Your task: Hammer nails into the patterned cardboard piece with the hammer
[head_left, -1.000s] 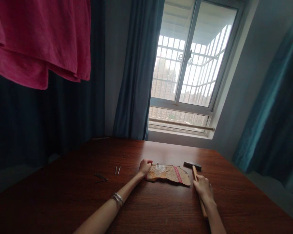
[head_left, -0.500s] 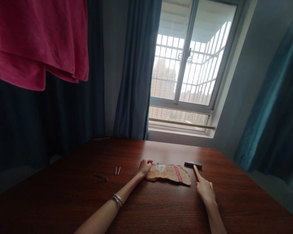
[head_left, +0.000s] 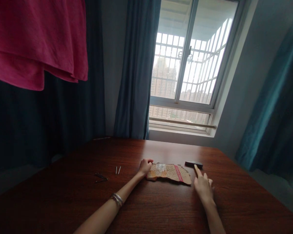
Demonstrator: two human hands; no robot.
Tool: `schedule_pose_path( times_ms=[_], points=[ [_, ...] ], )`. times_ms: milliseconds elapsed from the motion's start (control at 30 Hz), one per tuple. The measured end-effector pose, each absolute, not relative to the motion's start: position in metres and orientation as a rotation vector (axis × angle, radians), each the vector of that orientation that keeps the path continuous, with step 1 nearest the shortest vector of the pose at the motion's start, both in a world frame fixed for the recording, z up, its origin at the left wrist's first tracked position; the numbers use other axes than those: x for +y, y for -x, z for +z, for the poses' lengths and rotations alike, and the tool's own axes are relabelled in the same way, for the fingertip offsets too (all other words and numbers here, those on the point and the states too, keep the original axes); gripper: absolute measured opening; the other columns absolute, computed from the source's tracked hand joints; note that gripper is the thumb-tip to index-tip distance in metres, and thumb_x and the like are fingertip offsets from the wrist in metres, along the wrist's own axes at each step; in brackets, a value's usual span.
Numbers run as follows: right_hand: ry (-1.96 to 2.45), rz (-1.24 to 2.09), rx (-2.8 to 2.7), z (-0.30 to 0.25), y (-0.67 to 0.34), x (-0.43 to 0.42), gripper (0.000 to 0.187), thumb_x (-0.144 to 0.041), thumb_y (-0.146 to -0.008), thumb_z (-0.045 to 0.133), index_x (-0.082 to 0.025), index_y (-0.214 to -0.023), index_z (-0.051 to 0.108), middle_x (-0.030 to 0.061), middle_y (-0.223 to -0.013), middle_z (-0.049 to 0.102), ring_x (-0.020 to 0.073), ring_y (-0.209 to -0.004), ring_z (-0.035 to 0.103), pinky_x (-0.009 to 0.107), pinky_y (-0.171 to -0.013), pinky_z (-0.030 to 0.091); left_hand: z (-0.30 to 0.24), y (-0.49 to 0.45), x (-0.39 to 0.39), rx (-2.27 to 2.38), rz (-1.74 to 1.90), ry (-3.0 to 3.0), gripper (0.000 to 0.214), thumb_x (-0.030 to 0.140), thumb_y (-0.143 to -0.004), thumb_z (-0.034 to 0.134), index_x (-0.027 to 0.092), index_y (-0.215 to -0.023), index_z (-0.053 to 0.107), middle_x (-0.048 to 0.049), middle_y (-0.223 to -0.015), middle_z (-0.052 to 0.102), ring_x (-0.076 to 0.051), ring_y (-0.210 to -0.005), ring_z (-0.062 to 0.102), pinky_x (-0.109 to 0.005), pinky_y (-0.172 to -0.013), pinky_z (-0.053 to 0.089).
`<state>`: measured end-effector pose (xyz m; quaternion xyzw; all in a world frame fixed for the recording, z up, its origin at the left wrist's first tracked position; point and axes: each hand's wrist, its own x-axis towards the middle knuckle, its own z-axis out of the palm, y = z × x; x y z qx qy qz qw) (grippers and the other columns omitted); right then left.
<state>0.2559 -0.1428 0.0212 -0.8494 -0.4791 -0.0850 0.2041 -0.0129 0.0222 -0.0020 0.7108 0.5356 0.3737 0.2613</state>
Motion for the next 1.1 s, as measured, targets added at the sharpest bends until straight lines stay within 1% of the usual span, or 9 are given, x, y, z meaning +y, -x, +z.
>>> schedule_pose_path(
  times_ms=[100, 267, 367, 500, 600, 667, 767, 900, 1100],
  points=[
    [2.121, -0.406, -1.538, 0.025, -0.230, -0.133, 0.049, -0.028, -0.083, 0.036, -0.014, -0.129, 0.046, 0.0177, -0.129, 0.047, 0.0313, -0.119, 0.040, 0.045, -0.097, 0.030, -0.005, 0.013, 0.026, 1.433, 1.031, -1.935, 0.030, 0.007, -0.070, 0.047, 0.011, -0.090, 0.069, -0.0074, -0.092, 0.070, -0.015, -0.089, 0.063, -0.023, -0.083, 0.045],
    [1.874, -0.325, -1.838, 0.022, -0.176, -0.126, 0.050, -0.041, -0.085, 0.036, -0.021, -0.130, 0.045, 0.0092, -0.139, 0.038, 0.0267, -0.130, 0.025, 0.040, -0.103, 0.024, -0.009, 0.013, 0.026, 1.420, 1.043, -1.936, 0.029, 0.009, -0.072, 0.047, 0.011, -0.089, 0.070, -0.0078, -0.091, 0.070, -0.015, -0.088, 0.063, -0.024, -0.083, 0.045],
    [1.838, -0.249, -1.959, 0.012, -0.163, -0.125, 0.051, -0.043, -0.086, 0.034, -0.022, -0.131, 0.043, 0.0085, -0.141, 0.035, 0.0267, -0.132, 0.021, 0.042, -0.104, 0.021, -0.011, 0.011, 0.025, 1.404, 1.057, -1.934, 0.028, 0.013, -0.074, 0.046, 0.011, -0.089, 0.070, -0.0086, -0.091, 0.070, -0.016, -0.088, 0.063, -0.024, -0.082, 0.044],
    [1.877, -0.169, -1.977, 0.004, -0.165, -0.123, 0.049, -0.043, -0.087, 0.031, -0.023, -0.130, 0.044, 0.0093, -0.142, 0.034, 0.0261, -0.133, 0.020, 0.044, -0.104, 0.020, 0.011, 0.018, 0.031, 1.370, 1.011, -2.001, 0.028, 0.022, -0.075, 0.048, 0.011, -0.089, 0.069, -0.0087, -0.088, 0.070, -0.017, -0.084, 0.063, -0.023, -0.076, 0.045],
    [1.893, -0.153, -1.947, 0.003, -0.165, -0.123, 0.048, -0.042, -0.087, 0.032, -0.025, -0.130, 0.044, 0.0084, -0.141, 0.035, 0.0251, -0.133, 0.020, 0.043, -0.104, 0.020, 0.053, 0.047, 0.041, 1.472, 0.855, -2.151, 0.028, 0.027, -0.076, 0.048, 0.010, -0.076, 0.070, -0.0087, -0.077, 0.069, -0.019, -0.076, 0.063, -0.024, -0.068, 0.044],
    [1.899, -0.149, -1.930, 0.004, -0.165, -0.123, 0.047, -0.041, -0.086, 0.034, -0.025, -0.130, 0.044, 0.0083, -0.141, 0.036, 0.0251, -0.133, 0.021, 0.043, -0.104, 0.021, 0.084, 0.075, 0.047, 1.618, 0.649, -2.193, 0.021, 0.028, -0.070, 0.056, 0.011, -0.068, 0.069, -0.0089, -0.072, 0.068, -0.021, -0.072, 0.063, -0.026, -0.065, 0.043],
    [1.905, -0.146, -1.911, 0.005, -0.163, -0.124, 0.047, -0.039, -0.085, 0.037, -0.026, -0.130, 0.045, 0.0082, -0.141, 0.036, 0.0255, -0.132, 0.023, 0.043, -0.104, 0.020, 0.112, 0.115, 0.047, 1.838, 0.152, -2.049, 0.014, 0.023, -0.057, 0.068, 0.012, -0.051, 0.061, -0.0097, -0.059, 0.064, -0.025, -0.061, 0.061, -0.033, -0.060, 0.045],
    [1.916, -0.142, -1.907, 0.004, -0.162, -0.125, 0.047, -0.037, -0.084, 0.038, -0.026, -0.129, 0.045, 0.0080, -0.141, 0.036, 0.0257, -0.132, 0.024, 0.043, -0.103, 0.021, 0.114, 0.139, 0.037, 1.923, -0.072, -1.657, 0.021, 0.027, -0.050, 0.075, 0.014, -0.047, 0.058, -0.0112, -0.054, 0.061, -0.031, -0.061, 0.061, -0.041, -0.057, 0.046],
    [1.924, -0.149, -1.906, 0.003, -0.162, -0.124, 0.046, -0.035, -0.084, 0.038, -0.026, -0.129, 0.046, 0.0074, -0.140, 0.037, 0.0255, -0.131, 0.025, 0.043, -0.103, 0.022, 0.109, 0.132, 0.033, 1.984, -0.203, -1.652, 0.023, 0.037, -0.043, 0.077, 0.022, -0.051, 0.062, -0.0091, -0.049, 0.057, -0.038, -0.067, 0.059, -0.047, -0.057, 0.046]
  ],
)
